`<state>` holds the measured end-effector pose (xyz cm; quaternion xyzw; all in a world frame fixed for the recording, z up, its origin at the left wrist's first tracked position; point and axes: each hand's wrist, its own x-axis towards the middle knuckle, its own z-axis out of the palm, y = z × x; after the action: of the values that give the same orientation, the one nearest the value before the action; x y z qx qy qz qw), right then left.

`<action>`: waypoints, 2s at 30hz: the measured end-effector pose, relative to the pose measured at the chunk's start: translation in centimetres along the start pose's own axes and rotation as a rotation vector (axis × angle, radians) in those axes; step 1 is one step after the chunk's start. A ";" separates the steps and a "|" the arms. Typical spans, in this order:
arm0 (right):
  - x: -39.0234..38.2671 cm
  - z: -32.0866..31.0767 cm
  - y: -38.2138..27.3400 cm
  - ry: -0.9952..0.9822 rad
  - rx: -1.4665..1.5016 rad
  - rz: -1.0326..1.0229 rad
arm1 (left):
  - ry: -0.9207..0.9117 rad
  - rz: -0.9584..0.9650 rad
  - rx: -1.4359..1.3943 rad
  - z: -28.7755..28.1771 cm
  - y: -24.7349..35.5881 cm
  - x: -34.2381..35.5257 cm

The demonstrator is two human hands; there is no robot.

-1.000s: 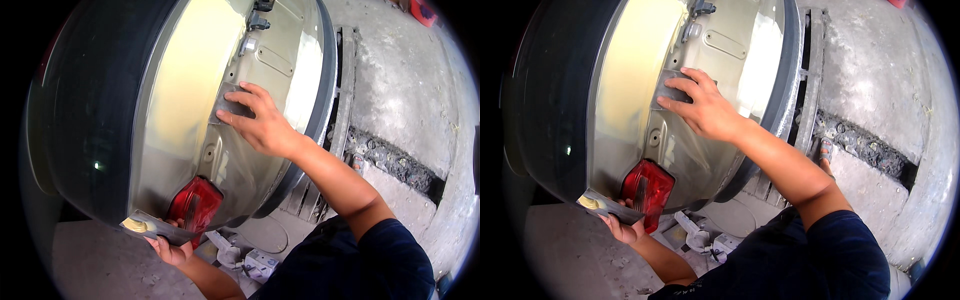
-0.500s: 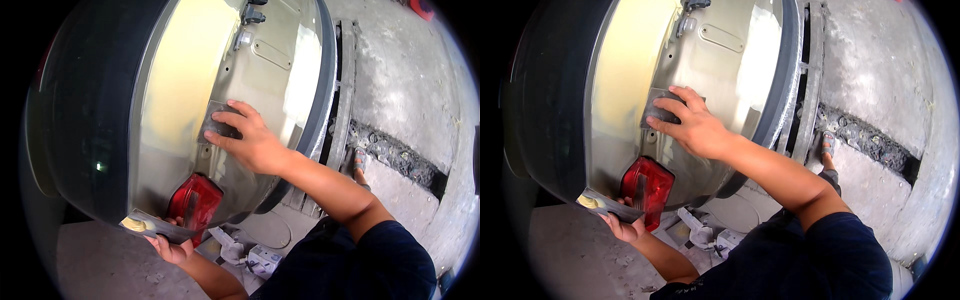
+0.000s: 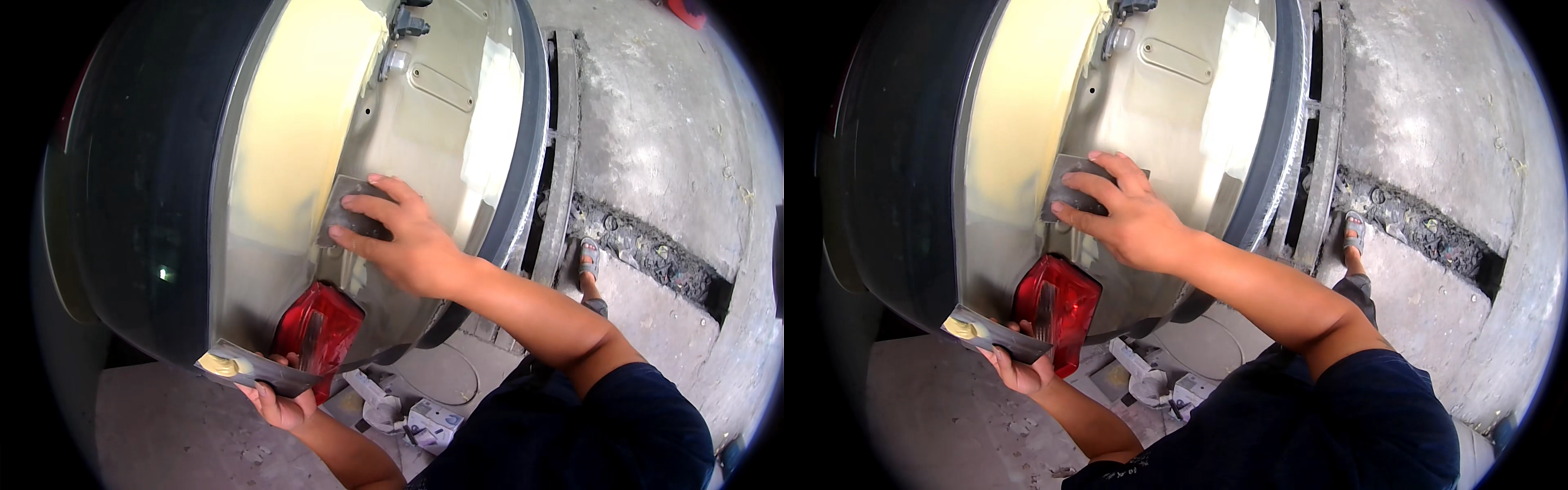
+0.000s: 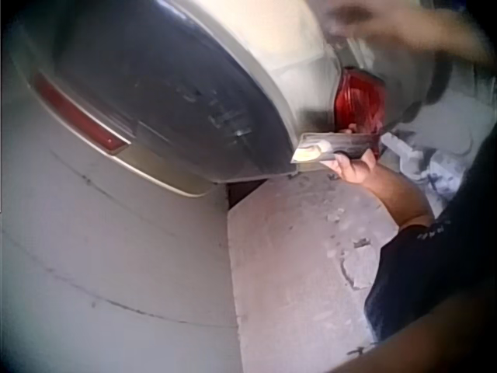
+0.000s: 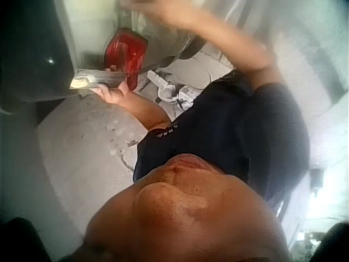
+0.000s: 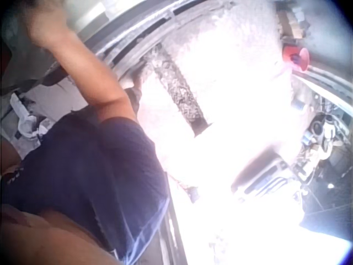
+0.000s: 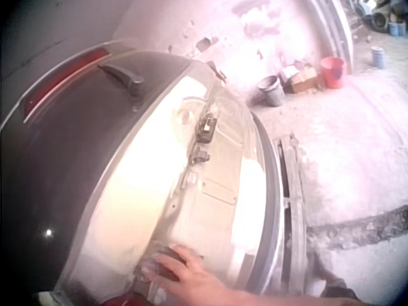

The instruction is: The person scoops a yellow paste from a can onto a metal mixing card and mixes it with a hardener from a tube. They then use a spreader to apply the filler to the rear bumper of a car, smoothing the surface over a damaged area.

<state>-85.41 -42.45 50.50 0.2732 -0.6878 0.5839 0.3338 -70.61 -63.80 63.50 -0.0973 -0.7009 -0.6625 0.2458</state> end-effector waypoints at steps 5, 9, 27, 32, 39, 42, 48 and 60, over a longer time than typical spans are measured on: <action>-1.3 -0.1 0.1 0.006 -0.010 0.004 | -0.048 -0.007 -0.020 0.1 0.1 0.2; -2.0 -3.2 -2.6 0.016 0.290 0.078 | -0.044 -0.057 -0.070 1.8 0.4 -0.5; 4.3 -3.0 2.3 0.245 0.016 0.203 | 0.102 -0.099 -0.058 8.0 0.0 -2.4; 3.1 -0.9 0.3 0.200 0.023 0.219 | 0.064 -0.120 -0.137 6.1 0.1 -3.2; -0.4 1.6 -3.8 0.082 -0.013 0.215 | 0.198 -0.110 -0.070 5.7 0.1 -4.1; -1.3 2.2 -4.9 0.060 -0.040 0.206 | 0.170 -0.135 -0.086 5.1 0.2 -4.5; -2.2 0.7 -5.8 -0.033 0.058 0.198 | 0.238 -0.121 -0.046 7.2 -0.3 -4.0; -1.8 -4.1 -1.8 -0.088 0.256 0.031 | 0.081 -0.065 -0.023 9.0 0.2 -2.5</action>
<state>-82.34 -38.70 50.67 0.3281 -0.6258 0.6594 0.2567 -70.26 -54.47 62.48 -0.0505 -0.6853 -0.6817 0.2513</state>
